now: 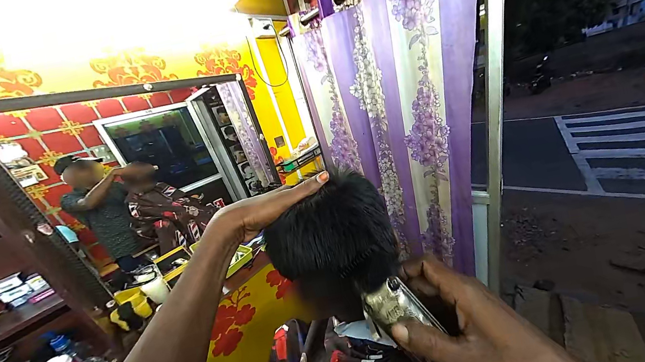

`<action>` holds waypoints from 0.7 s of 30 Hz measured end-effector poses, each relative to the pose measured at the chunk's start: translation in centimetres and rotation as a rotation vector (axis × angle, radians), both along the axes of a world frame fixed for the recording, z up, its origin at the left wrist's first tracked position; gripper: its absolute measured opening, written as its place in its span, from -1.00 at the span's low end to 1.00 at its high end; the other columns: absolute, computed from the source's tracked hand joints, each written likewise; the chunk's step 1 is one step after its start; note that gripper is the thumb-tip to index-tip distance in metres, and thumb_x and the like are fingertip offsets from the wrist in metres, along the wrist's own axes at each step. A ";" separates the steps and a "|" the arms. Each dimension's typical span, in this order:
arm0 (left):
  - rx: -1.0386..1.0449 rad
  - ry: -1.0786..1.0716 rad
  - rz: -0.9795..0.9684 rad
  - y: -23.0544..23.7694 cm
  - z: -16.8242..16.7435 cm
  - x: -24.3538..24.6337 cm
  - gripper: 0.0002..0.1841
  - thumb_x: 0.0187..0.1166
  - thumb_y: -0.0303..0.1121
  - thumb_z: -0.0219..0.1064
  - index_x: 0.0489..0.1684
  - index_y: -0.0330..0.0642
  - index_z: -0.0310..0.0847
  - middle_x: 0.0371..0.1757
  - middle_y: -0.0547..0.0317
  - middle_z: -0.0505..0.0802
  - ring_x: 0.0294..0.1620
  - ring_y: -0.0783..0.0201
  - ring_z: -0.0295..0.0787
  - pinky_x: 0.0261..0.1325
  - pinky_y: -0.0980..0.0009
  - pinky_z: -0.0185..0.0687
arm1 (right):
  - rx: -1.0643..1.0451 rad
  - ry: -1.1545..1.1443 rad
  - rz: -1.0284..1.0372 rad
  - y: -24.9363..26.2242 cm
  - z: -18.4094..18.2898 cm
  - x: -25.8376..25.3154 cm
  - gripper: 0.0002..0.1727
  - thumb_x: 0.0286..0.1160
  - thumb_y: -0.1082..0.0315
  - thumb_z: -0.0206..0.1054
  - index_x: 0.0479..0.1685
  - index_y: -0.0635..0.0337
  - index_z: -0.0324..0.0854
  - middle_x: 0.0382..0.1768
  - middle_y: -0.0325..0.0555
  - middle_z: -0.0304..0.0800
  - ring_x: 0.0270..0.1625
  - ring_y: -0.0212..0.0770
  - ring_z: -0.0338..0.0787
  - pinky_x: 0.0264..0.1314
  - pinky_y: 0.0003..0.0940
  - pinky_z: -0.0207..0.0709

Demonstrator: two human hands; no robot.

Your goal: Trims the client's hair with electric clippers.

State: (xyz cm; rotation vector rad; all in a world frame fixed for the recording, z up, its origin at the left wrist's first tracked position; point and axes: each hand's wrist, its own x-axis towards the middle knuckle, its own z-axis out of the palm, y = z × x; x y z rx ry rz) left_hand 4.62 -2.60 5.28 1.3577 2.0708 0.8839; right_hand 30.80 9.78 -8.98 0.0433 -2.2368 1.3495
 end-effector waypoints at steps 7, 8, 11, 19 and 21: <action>-0.005 -0.034 0.009 -0.2 -0.2 -0.1 -0.34 0.73 0.34 -0.21 0.26 0.11 0.66 0.00 0.26 0.87 0.03 0.37 0.82 0.11 0.28 0.75 | -0.669 -0.287 0.164 0.0 -0.2 1.4 -0.52 0.56 0.06 0.39 0.25 0.18 0.42 -0.12 0.01 0.84 -0.32 -0.04 0.93 -0.31 -0.13 0.90; -0.005 -0.036 0.017 -0.2 -0.2 0.0 -0.34 0.72 0.35 -0.21 0.26 0.11 0.66 0.00 0.26 0.87 0.03 0.37 0.82 0.11 0.27 0.76 | -0.658 -0.270 0.165 -0.1 -0.1 1.2 -0.51 0.54 0.06 0.41 0.25 0.18 0.42 -0.12 0.01 0.84 -0.31 -0.04 0.93 -0.31 -0.13 0.90; 0.007 -0.012 0.050 -0.3 -0.2 0.4 -0.33 0.73 0.34 -0.20 0.31 0.09 0.64 0.02 0.24 0.86 0.06 0.35 0.81 0.15 0.25 0.74 | -0.603 -0.203 0.158 -0.5 0.1 0.6 -0.48 0.53 0.07 0.43 0.28 0.19 0.41 -0.12 -0.01 0.83 -0.30 -0.04 0.93 -0.33 -0.11 0.90; 0.028 -0.020 0.042 -0.3 -0.5 0.3 -0.34 0.72 0.36 -0.21 0.30 0.14 0.65 0.04 0.29 0.86 0.08 0.39 0.80 0.16 0.28 0.73 | -0.305 -0.102 0.031 -0.9 1.6 -0.7 -0.40 0.46 -0.09 0.47 0.33 0.08 0.47 -0.07 -0.15 0.88 -0.19 -0.11 0.94 -0.19 -0.11 0.91; 0.026 -0.030 0.023 -0.2 -0.5 0.2 -0.34 0.73 0.34 -0.22 0.32 0.14 0.63 0.06 0.30 0.85 0.10 0.40 0.79 0.18 0.28 0.72 | -0.312 -0.184 0.037 -0.7 0.9 0.2 -0.40 0.47 -0.06 0.47 0.34 0.10 0.46 -0.04 -0.15 0.87 -0.20 -0.12 0.94 -0.21 -0.12 0.92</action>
